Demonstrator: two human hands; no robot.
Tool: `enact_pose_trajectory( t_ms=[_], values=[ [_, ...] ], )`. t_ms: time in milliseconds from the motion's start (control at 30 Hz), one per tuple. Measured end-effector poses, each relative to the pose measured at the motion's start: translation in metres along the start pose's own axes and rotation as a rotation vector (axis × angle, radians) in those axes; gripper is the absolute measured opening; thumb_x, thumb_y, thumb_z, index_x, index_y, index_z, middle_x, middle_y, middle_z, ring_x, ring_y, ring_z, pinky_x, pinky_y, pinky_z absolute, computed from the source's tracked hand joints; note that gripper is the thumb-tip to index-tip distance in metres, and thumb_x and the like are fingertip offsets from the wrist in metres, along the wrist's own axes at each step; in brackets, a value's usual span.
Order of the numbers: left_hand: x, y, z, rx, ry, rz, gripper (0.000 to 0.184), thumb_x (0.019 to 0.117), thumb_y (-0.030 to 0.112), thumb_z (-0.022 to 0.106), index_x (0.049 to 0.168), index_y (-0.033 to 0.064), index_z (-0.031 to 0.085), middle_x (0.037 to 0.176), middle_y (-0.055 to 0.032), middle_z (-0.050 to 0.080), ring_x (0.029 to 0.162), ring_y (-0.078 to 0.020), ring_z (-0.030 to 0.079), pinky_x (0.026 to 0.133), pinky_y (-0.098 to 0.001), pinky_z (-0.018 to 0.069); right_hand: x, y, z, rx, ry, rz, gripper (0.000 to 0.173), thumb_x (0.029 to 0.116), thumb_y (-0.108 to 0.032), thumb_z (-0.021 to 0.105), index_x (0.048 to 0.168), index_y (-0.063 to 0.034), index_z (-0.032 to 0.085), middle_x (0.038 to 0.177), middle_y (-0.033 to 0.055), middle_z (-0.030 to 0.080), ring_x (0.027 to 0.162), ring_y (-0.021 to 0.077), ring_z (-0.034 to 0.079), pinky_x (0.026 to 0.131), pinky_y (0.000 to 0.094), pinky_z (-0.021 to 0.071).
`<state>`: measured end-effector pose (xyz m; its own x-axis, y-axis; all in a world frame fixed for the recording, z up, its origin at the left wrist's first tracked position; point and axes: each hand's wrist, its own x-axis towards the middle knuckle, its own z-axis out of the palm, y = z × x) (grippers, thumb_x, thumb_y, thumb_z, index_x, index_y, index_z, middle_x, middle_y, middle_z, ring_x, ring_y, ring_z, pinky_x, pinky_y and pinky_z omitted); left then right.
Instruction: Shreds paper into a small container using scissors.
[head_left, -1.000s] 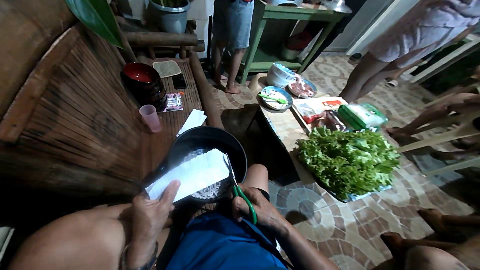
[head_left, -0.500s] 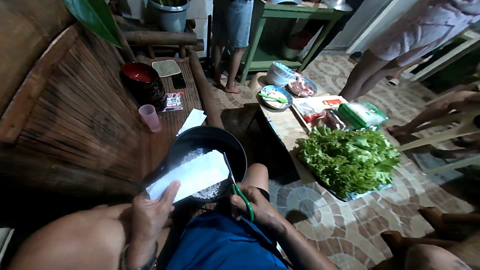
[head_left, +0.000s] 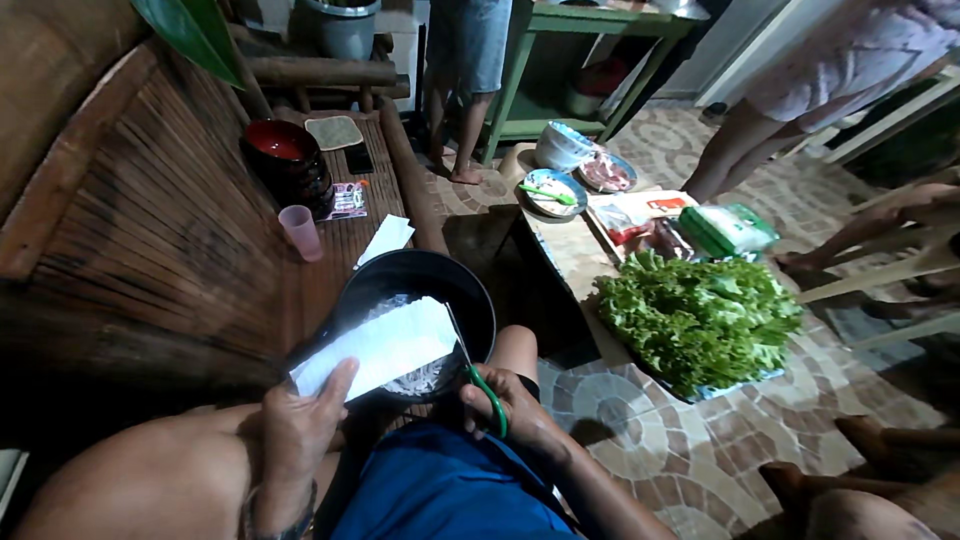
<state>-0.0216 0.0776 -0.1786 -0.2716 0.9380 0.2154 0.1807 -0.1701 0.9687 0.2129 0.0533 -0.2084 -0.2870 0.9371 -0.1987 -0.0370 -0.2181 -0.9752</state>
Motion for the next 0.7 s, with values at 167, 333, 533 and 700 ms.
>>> enact_pose_trajectory(
  t_ms=[167, 333, 533, 700],
  values=[
    [0.001, 0.000, 0.001, 0.007, 0.042, 0.003, 0.012, 0.0860, 0.003, 0.072, 0.093, 0.0029, 0.062, 0.071, 0.0183, 0.064, 0.055, 0.0134, 0.057, 0.050, -0.0083, 0.0502, -0.003, 0.003, -0.008, -0.110, -0.112, 0.008, 0.052, 0.0947, -0.053, 0.060, 0.112, -0.0041, 0.057, 0.078, -0.0104, 0.065, 0.071, -0.0011, 0.063, 0.070, 0.0186, 0.0534],
    [0.001, 0.002, 0.001, -0.010, 0.020, 0.004, 0.013, 0.0861, 0.003, 0.072, 0.094, 0.0027, 0.063, 0.073, 0.0180, 0.066, 0.058, 0.0131, 0.060, 0.051, -0.0087, 0.0516, -0.003, -0.004, -0.009, -0.180, -0.159, 0.005, 0.062, 0.0921, -0.058, 0.062, 0.116, -0.0010, 0.057, 0.083, -0.0093, 0.064, 0.074, -0.0026, 0.061, 0.071, 0.0171, 0.0520],
    [0.000, -0.002, 0.001, -0.031, -0.008, 0.044, 0.011, 0.0861, 0.002, 0.071, 0.094, 0.0024, 0.064, 0.075, 0.0181, 0.067, 0.060, 0.0128, 0.061, 0.053, -0.0091, 0.0526, -0.001, -0.010, -0.007, -0.184, -0.126, 0.035, 0.052, 0.0941, -0.050, 0.061, 0.114, -0.0019, 0.057, 0.080, -0.0099, 0.063, 0.072, -0.0026, 0.061, 0.070, 0.0171, 0.0524],
    [0.001, -0.004, 0.001, -0.044, -0.013, 0.062, 0.011, 0.0860, 0.002, 0.071, 0.094, 0.0037, 0.063, 0.075, 0.0189, 0.067, 0.060, 0.0126, 0.061, 0.053, -0.0087, 0.0526, -0.002, -0.004, -0.004, -0.124, -0.084, 0.006, 0.051, 0.0929, -0.054, 0.062, 0.107, -0.0060, 0.059, 0.073, -0.0119, 0.061, 0.065, -0.0021, 0.060, 0.064, 0.0176, 0.0516]
  ],
)
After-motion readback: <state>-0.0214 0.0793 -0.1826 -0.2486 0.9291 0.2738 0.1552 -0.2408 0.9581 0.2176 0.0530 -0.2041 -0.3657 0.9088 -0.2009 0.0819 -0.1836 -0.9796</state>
